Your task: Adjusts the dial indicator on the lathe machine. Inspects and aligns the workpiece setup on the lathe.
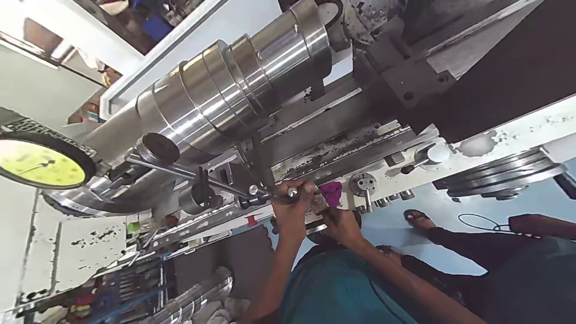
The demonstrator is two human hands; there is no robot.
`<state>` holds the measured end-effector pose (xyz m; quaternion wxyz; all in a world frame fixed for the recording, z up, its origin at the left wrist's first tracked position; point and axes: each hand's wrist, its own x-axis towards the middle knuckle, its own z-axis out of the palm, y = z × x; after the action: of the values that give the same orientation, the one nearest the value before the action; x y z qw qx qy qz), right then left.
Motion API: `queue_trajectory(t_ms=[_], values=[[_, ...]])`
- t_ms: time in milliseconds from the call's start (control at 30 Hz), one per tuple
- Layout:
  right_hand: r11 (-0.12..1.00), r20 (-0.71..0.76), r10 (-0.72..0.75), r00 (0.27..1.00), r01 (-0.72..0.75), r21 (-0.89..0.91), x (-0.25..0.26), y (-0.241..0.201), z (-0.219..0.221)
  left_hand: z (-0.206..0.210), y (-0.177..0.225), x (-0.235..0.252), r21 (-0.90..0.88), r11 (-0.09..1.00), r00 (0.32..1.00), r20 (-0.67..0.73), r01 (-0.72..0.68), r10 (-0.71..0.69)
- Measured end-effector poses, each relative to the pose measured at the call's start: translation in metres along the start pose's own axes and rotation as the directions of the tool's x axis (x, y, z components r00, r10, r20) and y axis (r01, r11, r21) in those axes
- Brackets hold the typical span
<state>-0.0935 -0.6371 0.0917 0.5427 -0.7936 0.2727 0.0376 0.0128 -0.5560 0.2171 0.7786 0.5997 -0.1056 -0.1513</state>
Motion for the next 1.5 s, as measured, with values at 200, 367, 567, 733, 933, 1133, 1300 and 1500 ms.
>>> queue_trajectory(t_ms=[200, 367, 567, 733, 933, 1133, 1300, 1500], values=[[0.999, -0.075, -0.051, 0.996, 0.052, 0.012, 0.006, 0.000, -0.010, 0.007, 0.006, 0.002, 0.091, 0.996, 0.993, 0.112, 0.014, -0.024], [0.998, 0.078, 0.024, 0.997, -0.029, 0.064, 0.021, -0.008, -0.012, 0.005, 0.003, 0.011, 0.186, 0.983, 0.993, 0.115, 0.003, -0.025], [0.999, 0.081, 0.044, 0.996, -0.043, -0.017, 0.026, -0.007, 0.006, -0.014, -0.007, 0.012, 0.184, 0.983, 0.996, 0.079, 0.020, -0.035], [0.953, 0.087, 0.161, 0.983, -0.132, -0.273, 0.025, -0.022, 0.011, -0.018, -0.008, 0.013, 0.181, 0.983, 0.998, 0.040, 0.036, -0.044], [0.865, 0.066, 0.061, 0.996, -0.020, -0.501, 0.020, -0.025, 0.019, -0.016, -0.007, 0.014, 0.223, 0.975, 0.999, 0.038, 0.027, -0.037], [0.887, -0.092, -0.183, 0.979, 0.125, -0.444, 0.019, -0.009, 0.029, -0.015, -0.005, 0.016, 0.227, 0.974, 0.997, 0.075, 0.010, -0.028], [0.979, -0.227, -0.203, 0.953, 0.195, -0.054, 0.021, 0.009, 0.031, -0.013, -0.001, 0.017, 0.220, 0.975, 0.995, 0.095, 0.020, -0.042], [0.868, -0.051, -0.088, 0.995, 0.102, 0.486, 0.027, 0.036, 0.027, -0.018, -0.005, 0.015, 0.235, 0.972, 0.993, 0.109, 0.013, -0.040]])
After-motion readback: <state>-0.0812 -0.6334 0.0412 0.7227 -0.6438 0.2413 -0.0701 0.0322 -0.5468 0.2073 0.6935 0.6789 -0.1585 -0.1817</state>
